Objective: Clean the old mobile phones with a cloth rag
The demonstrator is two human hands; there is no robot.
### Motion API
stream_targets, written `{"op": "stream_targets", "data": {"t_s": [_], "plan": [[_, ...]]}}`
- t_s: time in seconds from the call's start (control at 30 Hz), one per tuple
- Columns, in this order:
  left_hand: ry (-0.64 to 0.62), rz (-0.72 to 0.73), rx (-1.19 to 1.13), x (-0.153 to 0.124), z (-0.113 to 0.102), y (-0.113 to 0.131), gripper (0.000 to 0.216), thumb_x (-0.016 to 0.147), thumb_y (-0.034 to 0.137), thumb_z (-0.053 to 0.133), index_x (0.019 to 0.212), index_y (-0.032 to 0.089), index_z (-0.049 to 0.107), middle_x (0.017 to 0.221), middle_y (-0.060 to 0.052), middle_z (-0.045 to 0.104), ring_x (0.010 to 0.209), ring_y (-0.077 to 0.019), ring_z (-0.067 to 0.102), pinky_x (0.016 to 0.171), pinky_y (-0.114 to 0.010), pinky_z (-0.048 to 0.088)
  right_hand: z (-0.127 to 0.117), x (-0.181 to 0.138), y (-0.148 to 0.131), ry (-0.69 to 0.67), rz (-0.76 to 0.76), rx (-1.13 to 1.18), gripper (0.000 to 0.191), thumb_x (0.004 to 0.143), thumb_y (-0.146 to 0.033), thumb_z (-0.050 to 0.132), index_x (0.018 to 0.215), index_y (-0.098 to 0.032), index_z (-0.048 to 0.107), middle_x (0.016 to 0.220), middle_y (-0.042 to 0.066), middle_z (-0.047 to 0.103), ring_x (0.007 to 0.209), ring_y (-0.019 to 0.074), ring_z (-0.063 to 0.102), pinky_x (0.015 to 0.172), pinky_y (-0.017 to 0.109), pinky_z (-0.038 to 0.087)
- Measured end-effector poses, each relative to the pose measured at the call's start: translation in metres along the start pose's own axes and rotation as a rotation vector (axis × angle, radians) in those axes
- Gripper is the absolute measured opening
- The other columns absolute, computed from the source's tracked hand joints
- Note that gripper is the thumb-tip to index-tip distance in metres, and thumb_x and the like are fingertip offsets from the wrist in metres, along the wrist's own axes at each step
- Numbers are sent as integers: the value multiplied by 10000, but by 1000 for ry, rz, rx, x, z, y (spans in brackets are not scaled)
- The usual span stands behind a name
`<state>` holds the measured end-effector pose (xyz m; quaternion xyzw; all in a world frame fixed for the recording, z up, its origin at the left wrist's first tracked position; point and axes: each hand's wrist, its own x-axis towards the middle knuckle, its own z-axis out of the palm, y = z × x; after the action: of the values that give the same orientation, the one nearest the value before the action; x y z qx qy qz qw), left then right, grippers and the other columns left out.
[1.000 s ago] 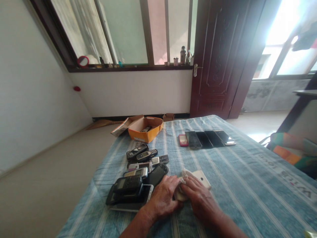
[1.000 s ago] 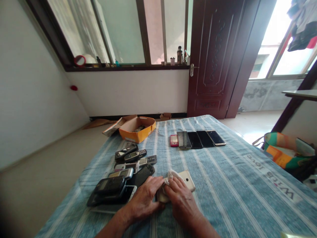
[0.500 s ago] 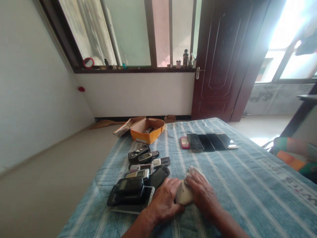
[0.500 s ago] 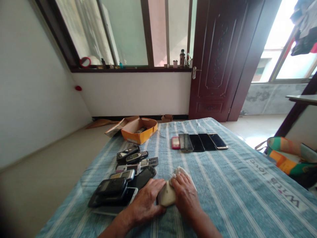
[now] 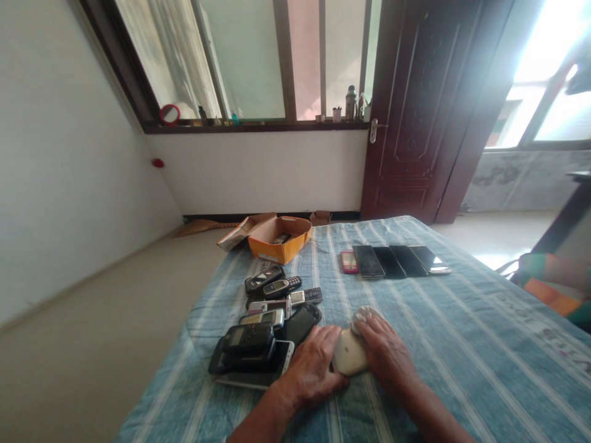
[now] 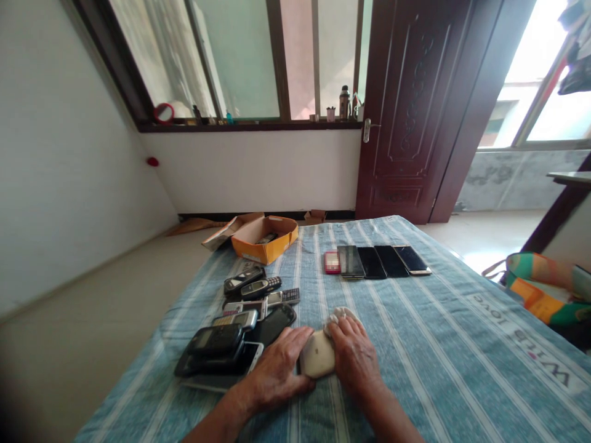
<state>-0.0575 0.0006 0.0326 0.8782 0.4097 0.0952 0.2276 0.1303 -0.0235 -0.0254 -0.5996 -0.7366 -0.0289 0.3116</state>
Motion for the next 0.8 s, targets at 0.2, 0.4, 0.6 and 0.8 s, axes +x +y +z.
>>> {"op": "stream_targets", "data": {"t_s": [0.2, 0.4, 0.6, 0.8], "plan": [[-16, -15, -3, 1, -1, 2, 709, 635, 282, 719, 1298, 152, 502, 1337, -110, 549, 1214, -299, 483, 1065, -400, 387, 6, -1, 0, 13, -25, -23, 216, 862, -105, 565, 1038, -205, 639, 1063, 74, 639, 1134, 276, 529, 1015, 438, 411], [-35, -69, 13, 2, 1, 2, 877, 635, 299, 715, 1417, 71, 390, 1442, -154, 465, 1317, -303, 410, 1133, -399, 325, 5, 0, -16, -42, -114, 62, 256, 857, -95, 547, 1066, -212, 639, 1059, 59, 641, 1090, 250, 553, 1024, 408, 401], [-44, -76, 22, 2, 2, 0, 887, 647, 305, 712, 1432, 69, 373, 1488, -161, 414, 1365, -314, 373, 1161, -419, 289, -7, 7, -25, -145, -106, 102, 210, 862, -100, 541, 1002, -214, 646, 973, 45, 631, 971, 232, 565, 907, 368, 443], [-61, -112, 14, 3, 3, 1, 947, 664, 342, 715, 1476, 98, 292, 1537, -175, 320, 1427, -311, 278, 1185, -466, 218, -4, 15, -31, -169, -95, 71, 149, 854, -122, 587, 959, -203, 656, 906, 46, 637, 881, 227, 556, 815, 350, 435]]}}
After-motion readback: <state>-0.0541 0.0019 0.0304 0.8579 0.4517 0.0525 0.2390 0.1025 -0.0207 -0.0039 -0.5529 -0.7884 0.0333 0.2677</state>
